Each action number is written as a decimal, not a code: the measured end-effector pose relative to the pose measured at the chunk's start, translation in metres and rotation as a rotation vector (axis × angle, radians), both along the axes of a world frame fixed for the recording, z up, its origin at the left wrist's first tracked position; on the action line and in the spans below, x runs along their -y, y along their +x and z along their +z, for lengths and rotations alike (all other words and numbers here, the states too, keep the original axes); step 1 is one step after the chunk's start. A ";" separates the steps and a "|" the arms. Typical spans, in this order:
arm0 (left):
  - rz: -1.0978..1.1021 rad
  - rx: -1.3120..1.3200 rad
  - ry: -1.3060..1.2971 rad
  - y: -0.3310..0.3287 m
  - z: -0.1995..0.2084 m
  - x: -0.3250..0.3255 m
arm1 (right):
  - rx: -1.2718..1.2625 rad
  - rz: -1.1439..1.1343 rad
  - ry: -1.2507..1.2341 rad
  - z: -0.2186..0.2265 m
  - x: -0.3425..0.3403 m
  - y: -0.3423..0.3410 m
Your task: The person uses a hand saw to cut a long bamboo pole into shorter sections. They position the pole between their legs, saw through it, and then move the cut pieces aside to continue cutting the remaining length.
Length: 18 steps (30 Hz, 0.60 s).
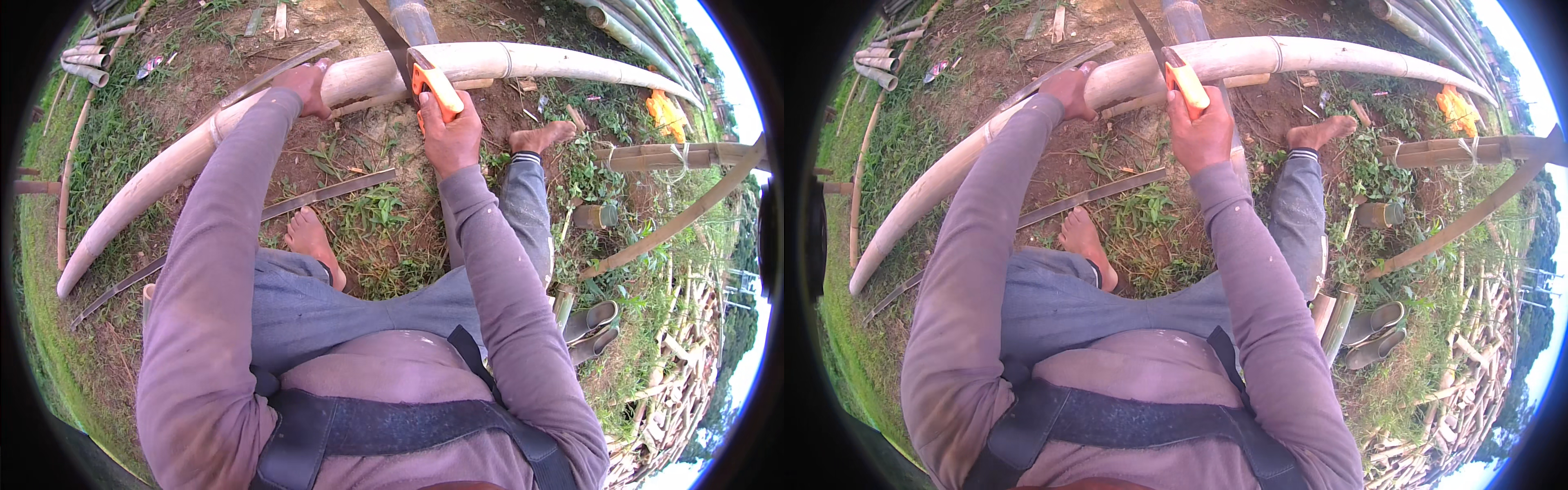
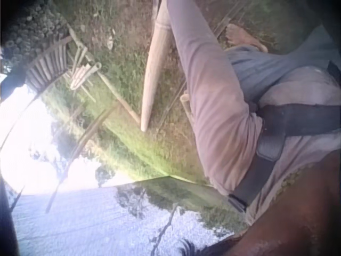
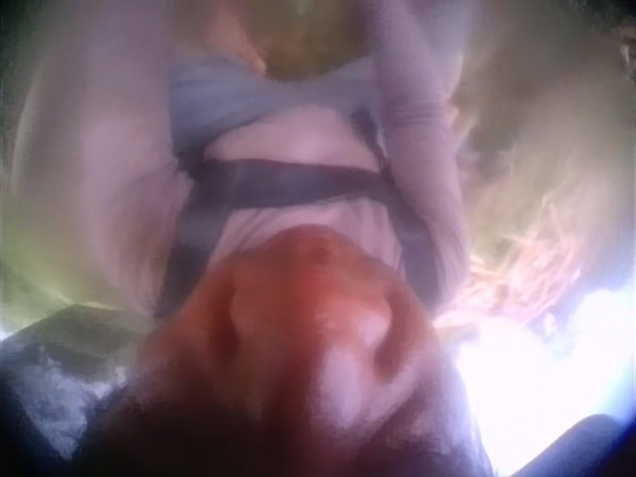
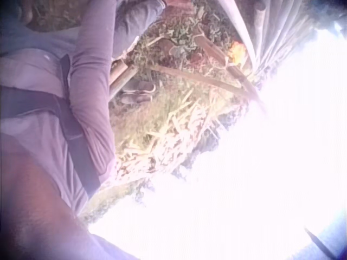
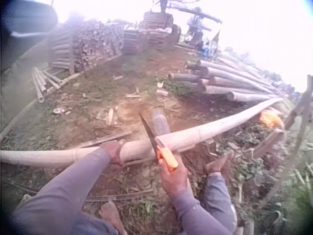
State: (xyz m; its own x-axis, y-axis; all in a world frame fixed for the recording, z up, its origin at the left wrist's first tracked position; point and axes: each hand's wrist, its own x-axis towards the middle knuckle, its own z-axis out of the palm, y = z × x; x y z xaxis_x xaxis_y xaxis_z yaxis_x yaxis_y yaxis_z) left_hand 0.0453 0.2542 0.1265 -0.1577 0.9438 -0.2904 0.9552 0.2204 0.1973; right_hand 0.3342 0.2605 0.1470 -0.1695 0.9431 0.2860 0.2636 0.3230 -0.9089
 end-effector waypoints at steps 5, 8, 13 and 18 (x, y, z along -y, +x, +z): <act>-0.019 0.010 0.007 0.001 -0.003 -0.001 | -0.174 0.104 -0.250 -0.005 -0.012 0.015; -0.031 0.022 0.014 0.001 -0.001 0.001 | -0.071 0.060 -0.173 -0.007 -0.013 0.013; -0.050 0.016 -0.012 -0.001 0.003 0.002 | 0.033 -0.045 -0.036 0.011 -0.009 -0.004; -0.031 -0.019 0.011 0.003 0.002 0.005 | -0.045 0.024 -0.132 0.020 0.013 0.009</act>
State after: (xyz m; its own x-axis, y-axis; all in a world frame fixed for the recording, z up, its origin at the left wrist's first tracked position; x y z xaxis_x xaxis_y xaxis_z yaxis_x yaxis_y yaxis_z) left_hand 0.0485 0.2494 0.1288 -0.1336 0.9513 -0.2777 0.9653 0.1884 0.1809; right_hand 0.3436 0.2471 0.1670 -0.1828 0.9688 0.1673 0.2156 0.2056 -0.9546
